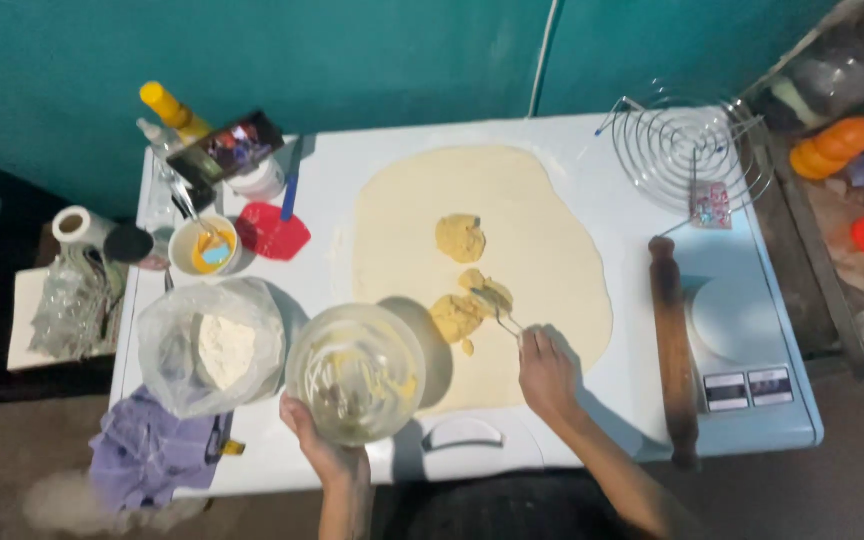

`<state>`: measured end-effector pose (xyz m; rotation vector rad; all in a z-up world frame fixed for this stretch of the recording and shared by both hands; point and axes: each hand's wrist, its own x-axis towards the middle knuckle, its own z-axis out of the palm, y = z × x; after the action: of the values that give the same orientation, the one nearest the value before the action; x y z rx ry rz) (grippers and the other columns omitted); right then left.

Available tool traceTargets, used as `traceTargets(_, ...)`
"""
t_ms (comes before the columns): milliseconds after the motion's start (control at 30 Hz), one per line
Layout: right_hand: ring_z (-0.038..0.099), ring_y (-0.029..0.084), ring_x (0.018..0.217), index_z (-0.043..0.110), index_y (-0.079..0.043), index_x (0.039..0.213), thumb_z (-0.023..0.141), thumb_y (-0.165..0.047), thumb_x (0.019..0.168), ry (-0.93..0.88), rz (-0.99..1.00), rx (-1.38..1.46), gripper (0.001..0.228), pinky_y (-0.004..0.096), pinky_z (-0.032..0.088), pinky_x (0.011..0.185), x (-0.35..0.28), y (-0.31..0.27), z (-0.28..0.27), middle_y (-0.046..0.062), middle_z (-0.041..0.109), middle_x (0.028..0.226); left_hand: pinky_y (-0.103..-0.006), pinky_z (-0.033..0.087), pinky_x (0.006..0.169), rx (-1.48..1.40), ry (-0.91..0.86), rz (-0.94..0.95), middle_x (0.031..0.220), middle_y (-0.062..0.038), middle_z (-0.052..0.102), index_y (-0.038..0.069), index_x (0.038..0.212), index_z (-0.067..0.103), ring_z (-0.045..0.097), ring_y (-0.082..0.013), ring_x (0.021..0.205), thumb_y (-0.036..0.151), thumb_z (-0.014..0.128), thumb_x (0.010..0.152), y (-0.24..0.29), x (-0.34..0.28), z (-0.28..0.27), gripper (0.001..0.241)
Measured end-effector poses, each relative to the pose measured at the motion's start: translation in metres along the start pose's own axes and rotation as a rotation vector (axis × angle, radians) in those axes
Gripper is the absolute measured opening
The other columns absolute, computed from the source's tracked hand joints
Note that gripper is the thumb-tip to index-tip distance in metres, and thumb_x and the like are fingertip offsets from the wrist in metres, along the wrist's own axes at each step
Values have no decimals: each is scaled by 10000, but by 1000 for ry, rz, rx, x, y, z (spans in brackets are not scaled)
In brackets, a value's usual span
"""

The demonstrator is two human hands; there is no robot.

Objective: The recorder uses a spoon to scoop a yellow filling from a bowl and spread it evenly across a large flattened piece of dough on a white surface.

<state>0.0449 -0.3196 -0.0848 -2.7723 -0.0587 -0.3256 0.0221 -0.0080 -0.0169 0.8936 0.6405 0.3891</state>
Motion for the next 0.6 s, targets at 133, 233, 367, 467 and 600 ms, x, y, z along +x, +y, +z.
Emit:
traceTargets(133,632,324,960,610,-84,1024,557,-176,997,-137,26,-127,109,454,529,811,17,-13,-1,117,613,964,-493,455,1099,-27,-23,-34,1488,-86,463,167,1502,295,492,-285,1358,551,502,971,-3,9,7,687)
traceTargets(233,623,356,945,611,-32,1071,564,-160,948,-79,-19,-9,184,466,523,784,-18,-23,-4,148,616,1004,-475,397,1154,20,-20,33,1537,-97,436,140,1542,323,448,-283,1408,537,487,1032,4,-2,0,667)
traceTargets(367,637,381,923,609,-66,1046,542,-154,970,-50,-30,123,134,480,507,761,-1,-18,-12,144,636,973,-495,424,1127,-32,6,-55,1530,-76,442,184,1536,298,475,-284,1380,490,443,1003,16,-4,19,631)
traceTargets(467,672,324,864,635,-93,1071,522,-159,1039,-107,40,476,135,435,516,740,7,-4,-10,116,676,958,-478,400,1140,-30,-60,-84,1539,-84,439,193,1559,298,470,-277,1390,391,464,987,25,0,37,628)
traceTargets(600,535,293,672,615,-70,1152,548,-211,1037,-344,398,896,194,375,441,662,34,1,-33,175,552,797,-471,398,1146,-87,-174,-173,1536,-170,479,76,1566,358,491,-308,1403,313,487,998,10,13,28,629)
